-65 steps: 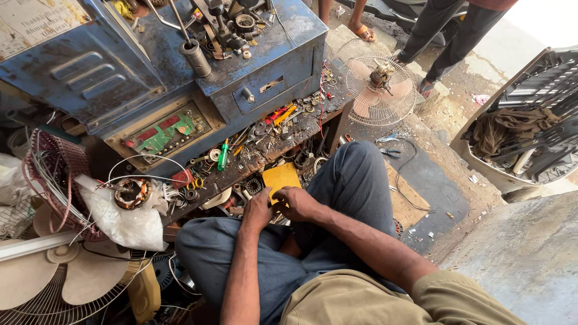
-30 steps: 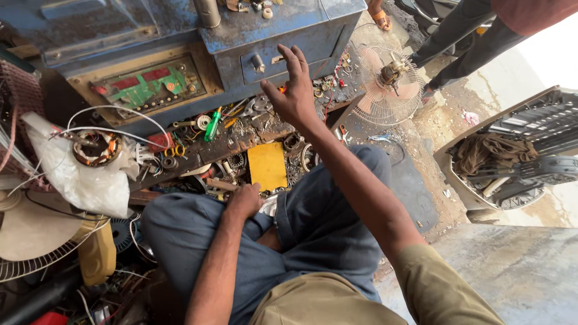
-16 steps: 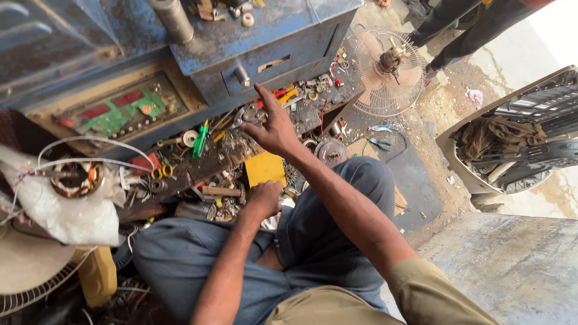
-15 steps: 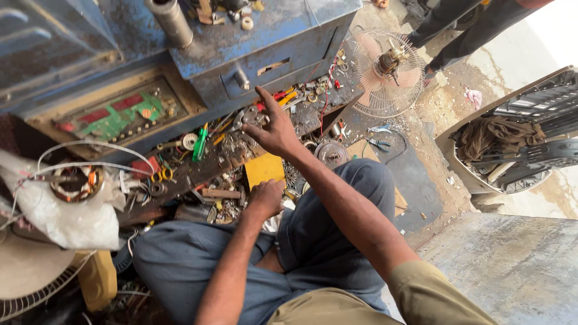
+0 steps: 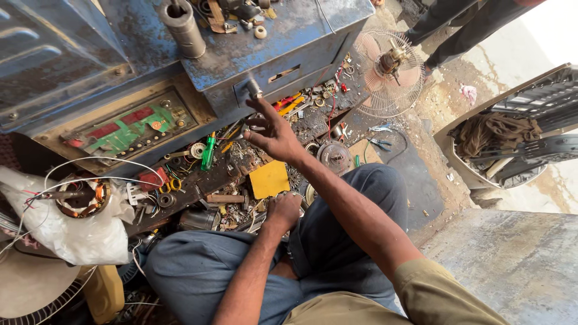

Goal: The person sits cross-legged on the floor and uses a hammer to tap a cylindrical metal part. They repeatedly insert the part into a slot on a blue metal cabinet, tap it, and remove it to inspect the fit.

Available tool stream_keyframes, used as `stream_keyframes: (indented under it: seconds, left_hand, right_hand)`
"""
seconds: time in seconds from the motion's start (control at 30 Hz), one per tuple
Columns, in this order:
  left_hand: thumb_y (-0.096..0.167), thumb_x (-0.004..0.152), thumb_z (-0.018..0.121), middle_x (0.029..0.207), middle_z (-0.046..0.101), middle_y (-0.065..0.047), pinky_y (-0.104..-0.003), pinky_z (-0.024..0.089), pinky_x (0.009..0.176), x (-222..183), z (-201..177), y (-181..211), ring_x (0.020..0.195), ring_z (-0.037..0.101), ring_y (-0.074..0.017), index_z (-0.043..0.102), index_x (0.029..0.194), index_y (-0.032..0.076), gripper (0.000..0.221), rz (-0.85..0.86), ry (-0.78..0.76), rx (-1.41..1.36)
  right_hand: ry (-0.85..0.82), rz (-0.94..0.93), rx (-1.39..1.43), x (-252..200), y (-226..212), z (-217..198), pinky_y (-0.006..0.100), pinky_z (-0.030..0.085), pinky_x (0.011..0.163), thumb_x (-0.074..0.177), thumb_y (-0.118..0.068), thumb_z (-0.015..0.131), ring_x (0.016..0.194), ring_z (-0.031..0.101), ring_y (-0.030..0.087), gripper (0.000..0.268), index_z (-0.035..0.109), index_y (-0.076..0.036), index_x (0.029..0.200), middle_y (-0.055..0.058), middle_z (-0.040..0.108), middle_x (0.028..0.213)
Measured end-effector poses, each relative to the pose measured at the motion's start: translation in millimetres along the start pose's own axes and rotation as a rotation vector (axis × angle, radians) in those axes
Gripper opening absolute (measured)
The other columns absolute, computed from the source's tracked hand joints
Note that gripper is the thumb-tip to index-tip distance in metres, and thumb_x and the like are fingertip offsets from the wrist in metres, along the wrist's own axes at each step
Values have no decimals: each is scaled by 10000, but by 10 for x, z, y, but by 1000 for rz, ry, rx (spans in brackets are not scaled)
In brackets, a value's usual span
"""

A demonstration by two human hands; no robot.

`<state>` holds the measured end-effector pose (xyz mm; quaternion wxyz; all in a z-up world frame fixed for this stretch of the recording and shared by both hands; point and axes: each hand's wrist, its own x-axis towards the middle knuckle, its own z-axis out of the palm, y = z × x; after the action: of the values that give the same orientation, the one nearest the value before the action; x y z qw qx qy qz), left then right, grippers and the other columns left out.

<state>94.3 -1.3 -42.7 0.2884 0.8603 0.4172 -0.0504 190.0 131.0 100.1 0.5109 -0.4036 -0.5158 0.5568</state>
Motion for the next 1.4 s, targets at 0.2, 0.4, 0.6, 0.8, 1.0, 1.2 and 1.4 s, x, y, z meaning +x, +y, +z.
stream_keyframes:
  seconds: [0.2,0.4,0.6,0.8,1.0,1.2,1.4]
  left_hand:
    - [197,874,672,1069,691,-197,-534,521,897,-22,-29,-86,1049,661,-400,681,1020,73,191,8,-33,-22]
    - [232,890,696,1090,702,-182,-531,531,897,-61,-115,-199,1041,673,-397,673,1070,86,233,-49,-17,54]
    - [295,869,768,1110,686,-196,-522,523,909,-199,-196,-78,1050,669,-387,639,1121,54,373,-170,-39,7]
    - [287,865,770,1133,681,-207,-534,516,913,-209,-285,112,1064,659,-414,629,1151,44,401,-136,24,-62]
    - [321,851,781,1111,682,-199,-538,512,911,-366,-337,47,1057,651,-425,629,1093,62,386,-87,62,-72]
    - [325,854,781,1117,671,-205,-547,519,887,-381,-459,63,1054,647,-432,622,1086,65,383,-54,138,-116]
    - [317,852,796,1096,667,-234,-544,524,871,-431,-298,44,1050,646,-443,622,1090,49,399,-22,146,-116]
  right_hand:
    - [174,-1,-27,26,-105,0,468,597,1023,867,-103,798,1362,550,358,1059,90,-178,1651,187,204,1692]
    - [152,-55,141,32,-115,103,450,595,976,882,-50,785,1252,619,359,989,178,-145,1656,229,344,1664]
    - [179,41,77,-118,-298,183,431,623,954,887,-118,754,1247,660,335,1000,131,-154,1668,222,362,1656]
    - [27,-16,-89,-191,-411,287,436,581,1022,888,-150,818,1302,622,347,1083,66,-159,1667,220,292,1688]
    - [273,-22,-156,-123,-156,365,426,611,971,850,-135,821,1236,682,347,972,236,-134,1626,204,429,1597]
    - [279,-137,-236,-169,-113,256,438,637,974,917,-79,810,1316,646,347,877,283,-159,1614,214,406,1628]
    - [111,-63,-408,-295,-186,173,429,634,981,911,-84,787,1246,674,351,960,174,-200,1640,238,432,1591]
